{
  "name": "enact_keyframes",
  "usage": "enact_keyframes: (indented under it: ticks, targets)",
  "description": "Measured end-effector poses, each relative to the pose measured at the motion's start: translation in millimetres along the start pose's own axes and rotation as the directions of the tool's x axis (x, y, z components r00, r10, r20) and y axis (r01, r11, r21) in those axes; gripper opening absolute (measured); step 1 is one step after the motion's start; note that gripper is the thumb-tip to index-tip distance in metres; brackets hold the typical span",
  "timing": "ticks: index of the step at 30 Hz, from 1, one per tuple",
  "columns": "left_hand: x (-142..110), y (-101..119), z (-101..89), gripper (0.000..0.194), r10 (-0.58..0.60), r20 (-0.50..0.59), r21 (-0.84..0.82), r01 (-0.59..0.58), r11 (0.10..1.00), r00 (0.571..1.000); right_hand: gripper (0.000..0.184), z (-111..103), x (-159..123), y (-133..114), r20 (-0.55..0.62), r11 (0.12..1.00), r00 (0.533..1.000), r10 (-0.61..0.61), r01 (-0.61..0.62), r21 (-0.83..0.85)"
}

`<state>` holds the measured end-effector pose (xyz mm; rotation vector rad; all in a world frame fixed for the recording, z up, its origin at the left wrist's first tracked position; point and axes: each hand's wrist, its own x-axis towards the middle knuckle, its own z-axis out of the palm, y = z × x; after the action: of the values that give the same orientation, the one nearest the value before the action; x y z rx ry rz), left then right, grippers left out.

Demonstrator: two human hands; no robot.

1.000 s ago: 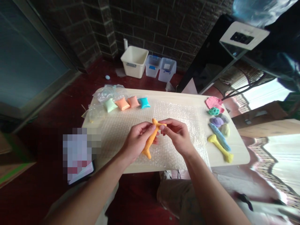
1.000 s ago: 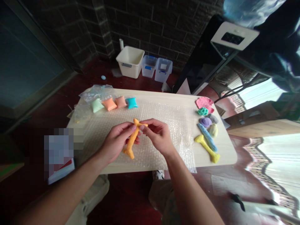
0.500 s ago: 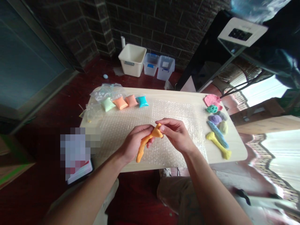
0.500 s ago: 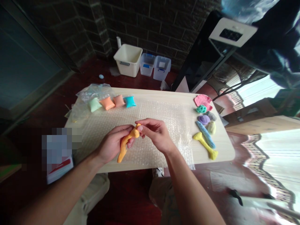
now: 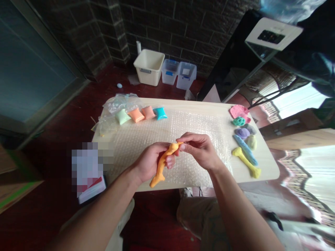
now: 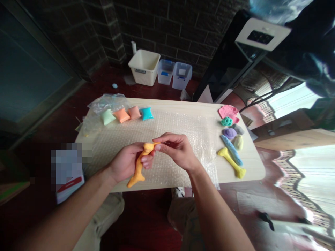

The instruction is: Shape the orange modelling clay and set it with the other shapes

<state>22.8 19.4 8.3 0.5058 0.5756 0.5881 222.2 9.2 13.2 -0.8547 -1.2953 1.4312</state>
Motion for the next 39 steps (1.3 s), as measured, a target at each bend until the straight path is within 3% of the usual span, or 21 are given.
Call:
enact_keyframes:
  ticks: [3, 6, 9, 12, 16, 19, 23, 30, 34, 39]
  targets:
    - [0.5, -0.8, -2.1, 0.022, -0.036, 0.001, -0.008, 0.036, 0.999, 0.999, 0.022, 1.3, -0.5, -2.2, 0.042, 0.999, 0.999, 0.019, -0.020, 0.025]
    - [1.3, -2.3, -3.1, 0.023, -0.041, -0.014, 0.011, 0.041, 0.999, 0.999, 0.015, 1.6, -0.2, -3.4, 0.014, 0.999, 1.000, 0.003, -0.002, -0.032]
    - [1.9, -3.2, -2.1, 0.033, 0.090, -0.097, 0.073, -0.083, 0.994, 0.991, 0.012, 0.2, 0.7, -3.1, -0.068, 0.997, 0.997, -0.031, 0.026, -0.078]
    - [1.8, -3.1, 0.5, 0.036, 0.280, -0.140, 0.242, -0.242, 0.940, 0.950, 0.010, -0.5, 0.9, -1.9, -0.121, 0.994, 0.992, -0.044, 0.031, -0.107]
    - [2.0, -3.5, 2.8, 0.037, 0.380, -0.154, 0.383, -0.299, 0.874, 0.912, 0.019, 1.8, 0.1, -0.2, -0.120, 0.998, 0.993, -0.013, 0.005, -0.061]
    - [2.4, -4.3, 1.9, 0.041, 0.385, -0.166, 0.391, -0.298, 0.871, 0.908, 0.024, 2.0, -0.5, 0.3, -0.103, 0.997, 0.993, -0.055, 0.048, -0.068]
    - [3.1, -5.1, -0.8, 0.039, 0.372, -0.168, 0.395, -0.284, 0.874, 0.913, 0.014, -0.4, -1.5, -0.1, -0.093, 0.973, 0.988, -0.122, 0.101, -0.207]
    - [4.3, -6.6, -3.1, 0.041, 0.348, -0.177, 0.375, -0.264, 0.889, 0.921, 0.027, -0.8, -1.7, -0.3, -0.028, 0.953, 0.992, -0.126, 0.113, -0.280]
    - [4.4, -6.8, -3.8, 0.042, 0.339, -0.211, 0.384, -0.242, 0.891, 0.917, 0.020, -1.9, -1.2, 1.8, -0.045, 0.924, 0.987, -0.152, 0.126, -0.362]
    - [4.8, -6.5, -5.1, 0.041, 0.351, -0.236, 0.404, -0.237, 0.884, 0.906, 0.023, -0.9, -1.6, 5.5, -0.106, 0.958, 0.989, -0.102, 0.069, -0.279]
